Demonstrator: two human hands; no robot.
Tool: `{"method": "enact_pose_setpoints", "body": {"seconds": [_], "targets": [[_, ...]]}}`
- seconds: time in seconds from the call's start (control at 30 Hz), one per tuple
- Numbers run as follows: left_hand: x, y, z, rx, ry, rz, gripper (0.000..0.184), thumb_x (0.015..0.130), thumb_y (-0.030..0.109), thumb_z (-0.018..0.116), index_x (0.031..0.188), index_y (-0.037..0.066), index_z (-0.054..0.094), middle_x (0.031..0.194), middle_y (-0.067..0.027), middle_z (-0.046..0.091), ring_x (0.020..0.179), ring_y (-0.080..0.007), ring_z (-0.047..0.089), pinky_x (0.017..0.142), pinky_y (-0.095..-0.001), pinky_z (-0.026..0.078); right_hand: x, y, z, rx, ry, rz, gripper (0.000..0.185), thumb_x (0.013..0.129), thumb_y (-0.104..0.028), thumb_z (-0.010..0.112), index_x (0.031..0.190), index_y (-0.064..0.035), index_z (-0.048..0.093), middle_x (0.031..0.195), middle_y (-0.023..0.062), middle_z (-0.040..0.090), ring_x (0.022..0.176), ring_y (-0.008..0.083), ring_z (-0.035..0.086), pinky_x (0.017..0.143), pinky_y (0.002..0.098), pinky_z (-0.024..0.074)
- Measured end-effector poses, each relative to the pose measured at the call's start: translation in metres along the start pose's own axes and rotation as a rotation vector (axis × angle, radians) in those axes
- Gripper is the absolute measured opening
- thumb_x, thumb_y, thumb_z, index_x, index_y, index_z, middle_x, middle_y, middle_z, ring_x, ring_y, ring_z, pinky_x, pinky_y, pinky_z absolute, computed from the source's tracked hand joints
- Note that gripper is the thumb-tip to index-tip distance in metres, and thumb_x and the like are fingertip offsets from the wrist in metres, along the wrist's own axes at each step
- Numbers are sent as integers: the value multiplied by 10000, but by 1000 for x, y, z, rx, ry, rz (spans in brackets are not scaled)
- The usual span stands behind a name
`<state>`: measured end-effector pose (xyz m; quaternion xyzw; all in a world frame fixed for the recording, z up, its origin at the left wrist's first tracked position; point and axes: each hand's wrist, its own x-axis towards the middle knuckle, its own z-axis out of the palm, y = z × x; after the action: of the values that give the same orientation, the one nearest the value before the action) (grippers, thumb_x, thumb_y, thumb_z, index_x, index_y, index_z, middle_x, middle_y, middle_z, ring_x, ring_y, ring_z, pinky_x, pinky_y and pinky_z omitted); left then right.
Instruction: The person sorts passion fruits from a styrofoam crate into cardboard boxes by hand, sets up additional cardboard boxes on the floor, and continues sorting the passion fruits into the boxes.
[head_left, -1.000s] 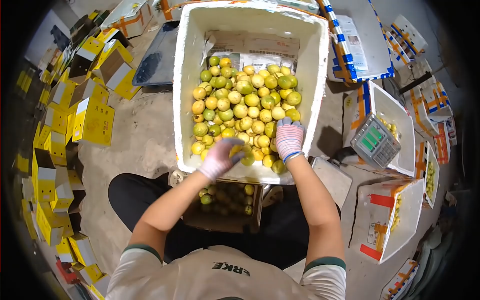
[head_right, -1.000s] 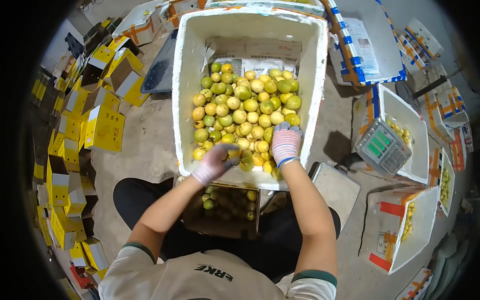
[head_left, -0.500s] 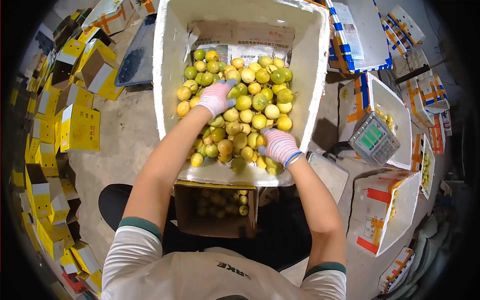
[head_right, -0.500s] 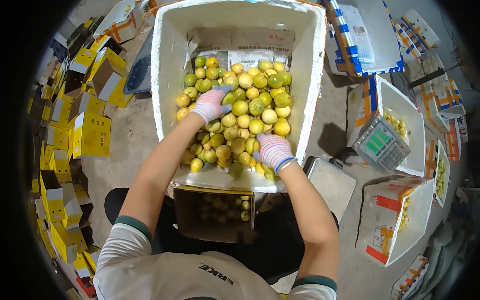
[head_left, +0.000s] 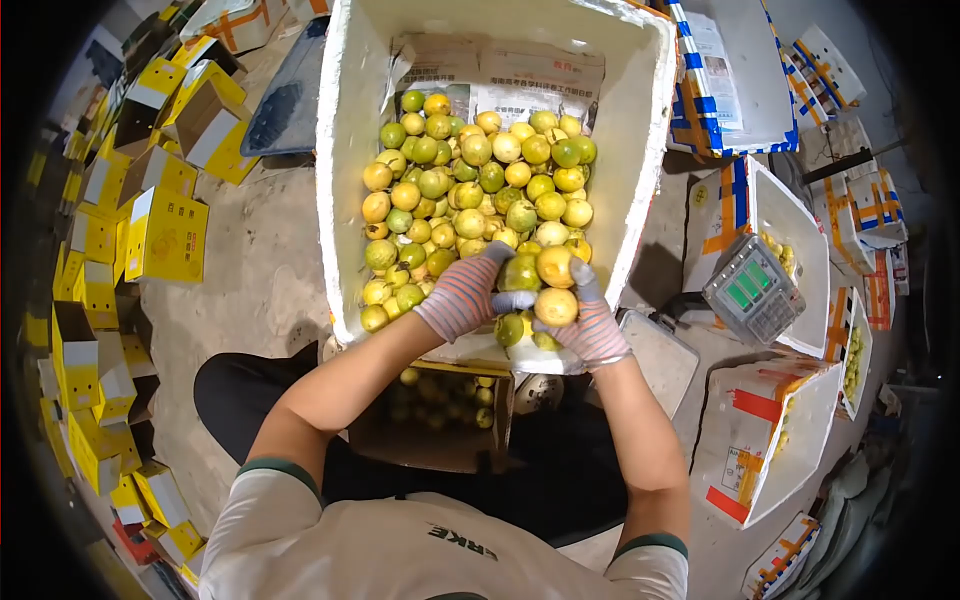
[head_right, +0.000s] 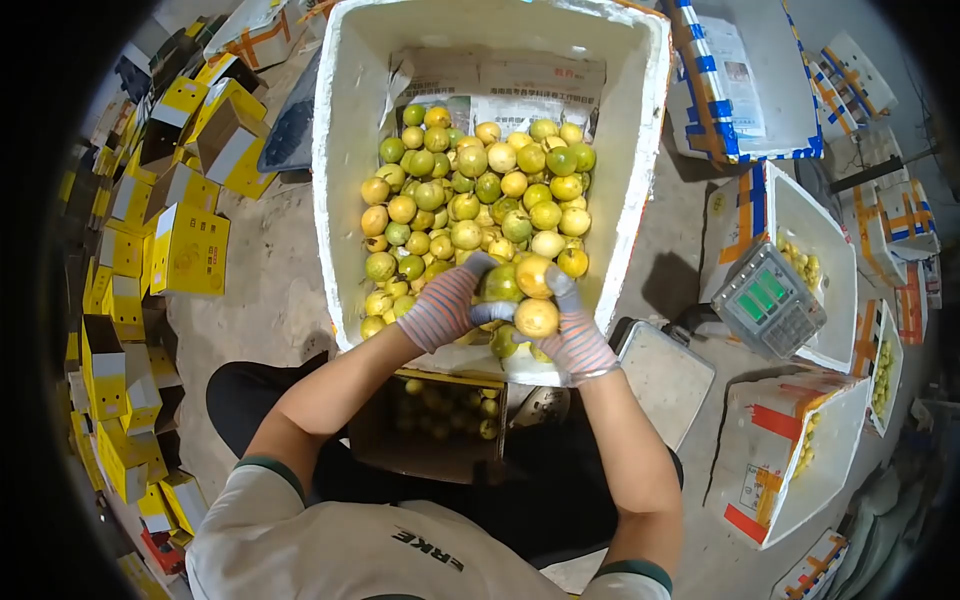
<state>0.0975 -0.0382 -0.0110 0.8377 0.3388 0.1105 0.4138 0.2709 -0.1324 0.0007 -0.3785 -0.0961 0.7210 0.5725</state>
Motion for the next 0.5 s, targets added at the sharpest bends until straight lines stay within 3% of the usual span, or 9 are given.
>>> {"method": "enact_pose_setpoints", "body": {"seconds": [0.07,0.13,0.17,0.2,0.27,0.33,0.43,0.47,0.5], "targets": [[19,0,-8,-7,-78,164,647,772,605,661,1053,27,583,983,-201,642,937,-387,610,813,-431,474,0,-8,-27,131,-131,40,780,778,-609,661,1287,-51,464,1185,179,593,1017,323,642,643,415,623],[51,-20,-6,-116,10,376,585,841,576,594,1055,31,603,1023,-206,639,993,-368,602,855,-422,470,-11,-28,-25,258,-149,-14,741,771,-580,682,1276,-75,485,1243,212,558,1058,405,612,652,462,626],[56,-18,-4,106,169,273,549,885,506,554,1189,48,569,1113,-221,613,1056,-362,577,916,-416,453,-13,-35,-26,324,-170,-36,730,772,-575,683,1278,-86,489,1259,215,550,1059,427,606,660,471,622],[72,-30,4,267,157,101,573,873,492,568,1253,64,530,1164,-220,591,1093,-364,556,948,-425,433,-15,-37,-32,282,-15,-210,803,715,-608,716,1281,-87,486,1244,201,555,1033,483,602,626,421,608],[99,-40,9,470,48,-167,700,818,468,627,1390,122,423,1259,-211,542,1181,-367,501,1006,-466,379,-23,-50,-39,337,-109,-182,738,739,-605,690,1268,-120,516,1276,151,551,1113,393,582,771,432,575],[113,-35,18,605,-33,-248,745,771,484,671,1387,142,429,1246,-200,550,1191,-361,500,999,-489,375,-31,-59,-37,368,-86,-225,721,755,-636,646,1281,-156,528,1292,84,555,1164,293,558,892,437,515],[132,-22,20,655,-113,-340,727,742,485,706,1334,140,464,1220,-183,575,1164,-351,526,975,-476,398,-36,-63,-37,385,-48,-274,745,757,-648,631,1304,-157,512,1303,79,550,1166,295,558,881,427,514],[141,-31,23,629,-160,-347,731,735,491,719,1313,118,470,1218,-155,593,1162,-320,538,969,-429,425,-34,-64,-48,391,-219,-212,748,755,-612,660,1316,-145,499,1318,84,540,1181,309,548,919,452,500],[148,-31,20,622,-214,-348,697,727,486,729,1275,119,504,1204,-137,610,1156,-295,552,953,-412,442,-34,-66,-39,336,-191,-239,747,754,-594,674,1317,-137,494,1313,91,542,1186,315,545,924,468,500]]}}
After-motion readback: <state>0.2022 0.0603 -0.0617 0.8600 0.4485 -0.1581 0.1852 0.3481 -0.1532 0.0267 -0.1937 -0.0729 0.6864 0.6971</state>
